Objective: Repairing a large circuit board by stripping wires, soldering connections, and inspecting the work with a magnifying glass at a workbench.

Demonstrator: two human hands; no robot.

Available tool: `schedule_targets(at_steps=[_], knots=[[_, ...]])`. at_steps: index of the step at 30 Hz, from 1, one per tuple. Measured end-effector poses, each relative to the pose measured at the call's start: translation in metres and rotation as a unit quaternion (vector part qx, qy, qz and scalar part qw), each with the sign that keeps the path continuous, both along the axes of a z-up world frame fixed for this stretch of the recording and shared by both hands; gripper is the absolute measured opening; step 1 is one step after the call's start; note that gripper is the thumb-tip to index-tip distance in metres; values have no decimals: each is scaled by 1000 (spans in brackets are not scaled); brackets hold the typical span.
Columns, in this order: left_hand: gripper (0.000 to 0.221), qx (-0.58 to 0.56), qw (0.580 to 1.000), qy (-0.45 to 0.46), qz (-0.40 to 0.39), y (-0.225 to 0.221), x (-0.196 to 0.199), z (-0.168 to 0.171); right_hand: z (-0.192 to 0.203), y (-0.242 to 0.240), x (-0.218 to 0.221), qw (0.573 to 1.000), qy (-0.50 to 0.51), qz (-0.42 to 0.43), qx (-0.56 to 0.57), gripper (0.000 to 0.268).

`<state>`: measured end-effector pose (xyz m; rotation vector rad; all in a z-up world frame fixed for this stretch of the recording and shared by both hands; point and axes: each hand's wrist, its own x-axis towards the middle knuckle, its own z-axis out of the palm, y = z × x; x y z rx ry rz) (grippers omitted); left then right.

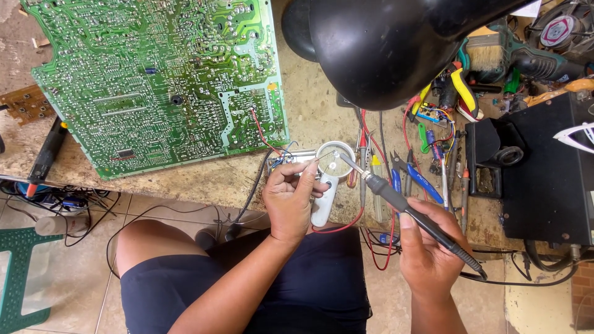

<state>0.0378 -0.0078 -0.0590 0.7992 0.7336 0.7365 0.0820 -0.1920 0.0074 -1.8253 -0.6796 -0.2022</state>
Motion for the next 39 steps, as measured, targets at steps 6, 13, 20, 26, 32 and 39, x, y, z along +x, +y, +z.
schedule_targets(at_steps=[6,13,20,26,32,39], knots=[[16,13,999,-30,12,-1,1,-4,0,0,-1,1000,5,-5,2,24],[15,20,999,-31,13,-1,1,-5,0,0,-1,1000,9,-4,5,25],[15,7,998,-57,18,-1,1,-10,0,-7,3,999,5,6,37,25],[15,8,998,-62,5,5,-4,-8,-10,-53,19,994,-58,-62,62,24],[9,13,998,-67,3,8,-9,-13,12,-137,37,925,-207,-296,119,20],[10,15,994,-94,-56,10,-22,5,-10,-161,37,950,-97,-293,-51,13]])
